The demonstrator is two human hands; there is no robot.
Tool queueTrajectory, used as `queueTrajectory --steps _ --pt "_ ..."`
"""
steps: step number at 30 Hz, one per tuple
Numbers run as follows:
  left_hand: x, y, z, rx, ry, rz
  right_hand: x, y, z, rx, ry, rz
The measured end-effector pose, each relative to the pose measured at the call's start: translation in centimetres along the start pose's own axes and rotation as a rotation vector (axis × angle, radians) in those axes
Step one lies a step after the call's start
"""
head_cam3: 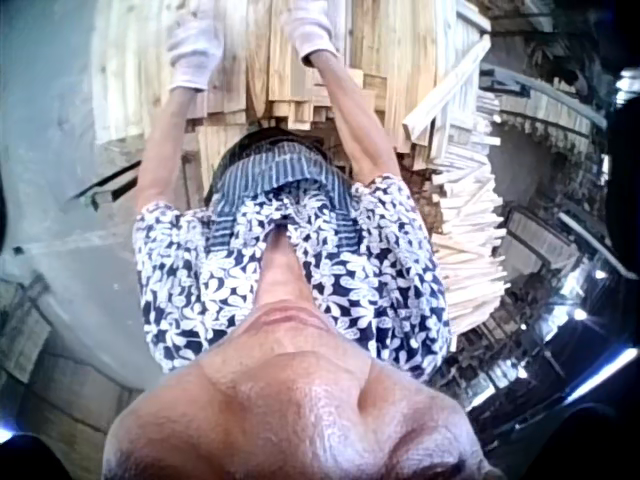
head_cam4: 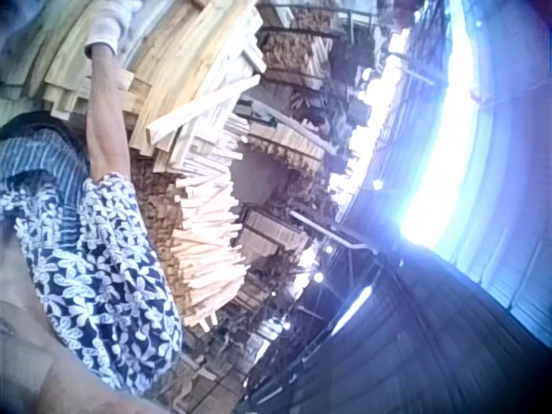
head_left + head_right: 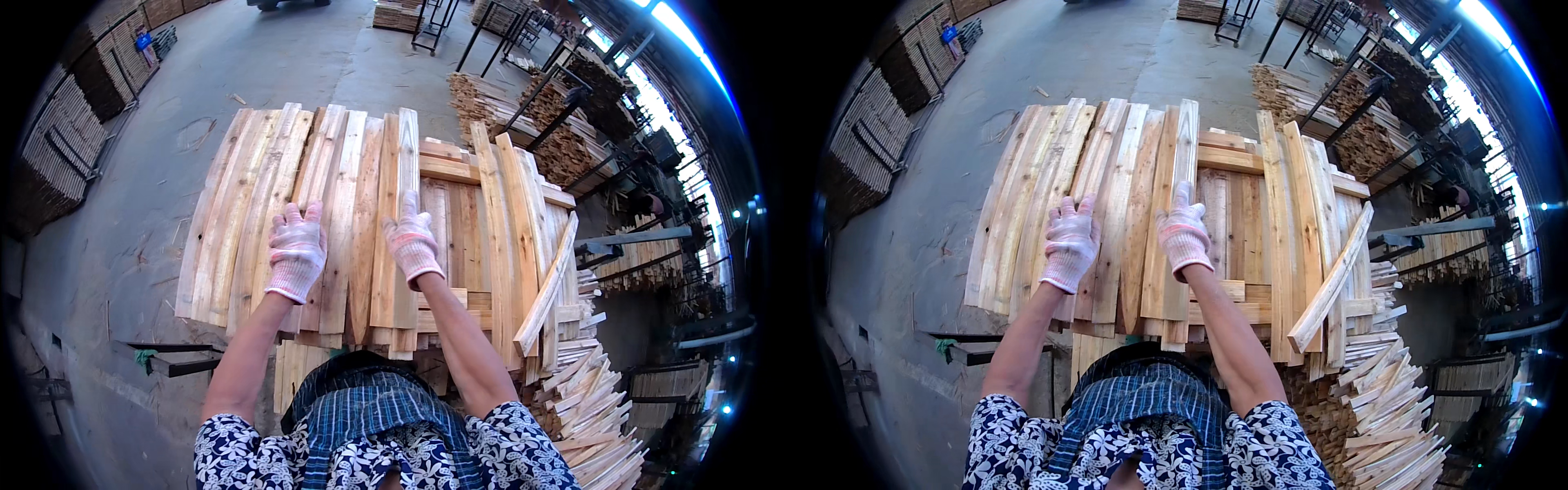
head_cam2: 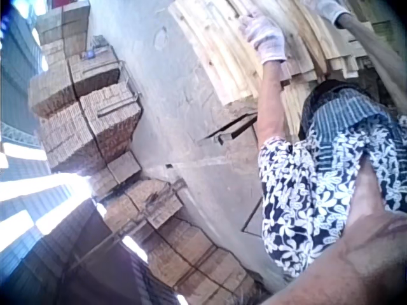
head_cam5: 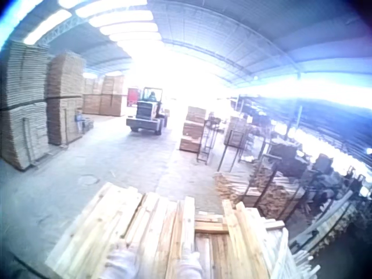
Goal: The person repeatedly picks up bundles of wooden planks from a large pile and stacks them onto a wooden pallet. They wear gloves and handle the planks by hand, arranging them in layers to build a neat stack.
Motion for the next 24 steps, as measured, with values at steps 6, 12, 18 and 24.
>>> queueTrajectory --steps 6,12,18,24 --pt "1.0 -0.6 0.7 0.027 0.118 -0.438 1.8 3.6 1.0 0.222 0.041 0.347" --pt "2.0 10.4 0.5 0.298 -0.191 -1.67 5.3 1.5 -4.2 0.059 -0.182 1.428" --pt "7.7 14.3 1.6 -0.278 0.133 -0.518 7.9 2.8 -3.9 0.129 -0.079 1.466" --pt "7.3 -11.2 3.8 -0.058 0.191 0.047 4.3 8.9 -1.6 -0.038 0.068 0.234"
Point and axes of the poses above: each hand's wrist, its own z-axis towards the middle knuckle, its own x-axis out of the back of the hand, y = z × x, the point moved 9 cm from there along z, towards the middle knuckle, and after that the axes turned 5 degrees about y, right-handed, at the moved point
